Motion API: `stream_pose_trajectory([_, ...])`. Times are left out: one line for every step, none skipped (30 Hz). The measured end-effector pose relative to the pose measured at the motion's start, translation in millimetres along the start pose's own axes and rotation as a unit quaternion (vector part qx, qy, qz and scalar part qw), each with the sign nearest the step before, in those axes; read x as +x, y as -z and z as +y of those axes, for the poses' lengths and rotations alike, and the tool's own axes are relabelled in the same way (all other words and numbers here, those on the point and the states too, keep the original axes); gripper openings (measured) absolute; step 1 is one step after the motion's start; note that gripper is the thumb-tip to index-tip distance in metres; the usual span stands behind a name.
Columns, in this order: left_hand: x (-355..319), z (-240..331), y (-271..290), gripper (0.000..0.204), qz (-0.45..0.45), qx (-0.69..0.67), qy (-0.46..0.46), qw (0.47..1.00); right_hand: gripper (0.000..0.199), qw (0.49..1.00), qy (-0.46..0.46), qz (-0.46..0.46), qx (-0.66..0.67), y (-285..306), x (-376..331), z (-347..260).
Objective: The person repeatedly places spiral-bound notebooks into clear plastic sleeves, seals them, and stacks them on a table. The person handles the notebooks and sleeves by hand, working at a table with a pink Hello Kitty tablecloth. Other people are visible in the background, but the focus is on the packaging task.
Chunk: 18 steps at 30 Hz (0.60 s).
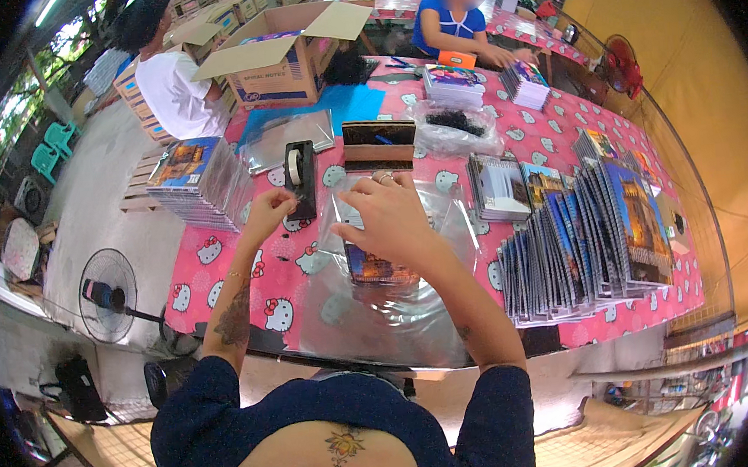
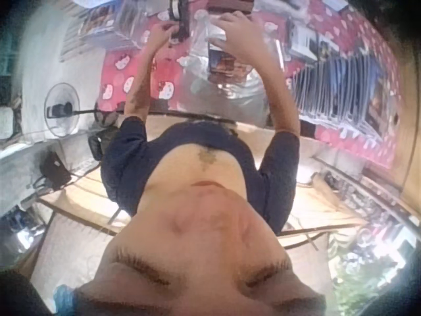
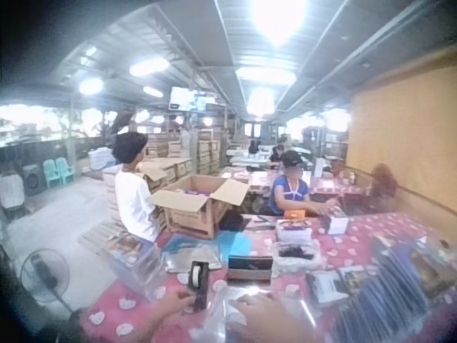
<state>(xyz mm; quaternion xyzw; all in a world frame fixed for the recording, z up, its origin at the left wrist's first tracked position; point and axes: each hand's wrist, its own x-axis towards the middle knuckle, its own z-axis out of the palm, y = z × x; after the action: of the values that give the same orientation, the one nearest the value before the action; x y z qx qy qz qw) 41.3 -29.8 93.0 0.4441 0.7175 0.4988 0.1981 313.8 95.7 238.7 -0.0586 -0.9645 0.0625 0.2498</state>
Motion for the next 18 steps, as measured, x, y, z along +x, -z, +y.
stream_pose_trajectory([-8,34,-4,0.017,-0.047,-0.214,-0.056,0.974,0.041,1.000,-0.014,-0.026,-0.005,-1,1,-1])
stream_pose_trajectory([-14,66,-10,0.020,-0.077,-0.227,-0.086,0.967,0.041,0.998,-0.027,-0.053,-0.010,-2,3,-2])
stream_pose_trajectory([-18,89,-17,0.024,-0.106,-0.242,-0.116,0.958,0.041,0.997,-0.030,-0.068,0.002,-4,5,-5])
stream_pose_trajectory([-15,104,-20,0.024,-0.118,-0.187,-0.134,0.966,0.041,0.996,-0.036,-0.083,0.011,-5,8,-7])
stream_pose_trajectory([-9,116,-24,0.024,-0.128,-0.133,-0.153,0.971,0.042,0.994,-0.041,-0.098,0.021,-5,9,-6])
stream_pose_trajectory([-4,122,-29,0.024,-0.139,-0.079,-0.172,0.972,0.043,0.996,-0.035,-0.080,0.023,-3,8,-2])
stream_pose_trajectory([-1,124,-30,0.024,-0.147,-0.054,-0.216,0.964,0.045,0.997,-0.022,-0.080,0.006,-2,2,1])
stream_pose_trajectory([2,124,-28,0.025,-0.155,-0.031,-0.260,0.953,0.048,0.997,-0.010,-0.081,-0.012,0,-5,4])
stream_pose_trajectory([5,124,-26,0.025,-0.163,-0.008,-0.305,0.938,0.050,0.996,0.001,-0.082,-0.030,4,-14,8])
stream_pose_trajectory([5,126,-25,0.020,-0.191,-0.001,-0.280,0.941,0.053,0.995,-0.011,-0.076,-0.063,12,-26,14])
stream_pose_trajectory([3,125,-27,0.018,-0.175,-0.005,-0.285,0.943,0.055,0.998,-0.062,0.002,-0.003,24,-40,26])
stream_pose_trajectory([1,126,-27,0.015,-0.157,-0.005,-0.289,0.945,0.057,0.989,-0.110,0.084,0.058,38,-55,42])
stream_pose_trajectory([2,129,-29,0.013,-0.141,-0.005,-0.295,0.945,0.060,0.966,-0.158,0.168,0.115,47,-66,50])
stream_pose_trajectory([6,132,-35,0.009,-0.158,-0.020,-0.265,0.951,0.062,0.961,-0.173,0.146,0.155,33,-80,62])
stream_pose_trajectory([13,136,-48,0.009,-0.163,0.006,-0.276,0.947,0.065,0.955,-0.190,0.124,0.193,4,-101,83])
stream_pose_trajectory([19,135,-60,0.009,-0.167,0.033,-0.282,0.944,0.068,0.944,-0.207,0.100,0.235,-13,-119,95])
stream_pose_trajectory([21,133,-69,0.010,-0.167,0.065,-0.285,0.942,0.067,0.953,-0.156,0.075,0.251,-25,-115,86])
stream_pose_trajectory([22,131,-79,0.010,-0.156,0.082,-0.293,0.940,0.061,0.972,-0.073,0.036,0.219,-38,-110,88])
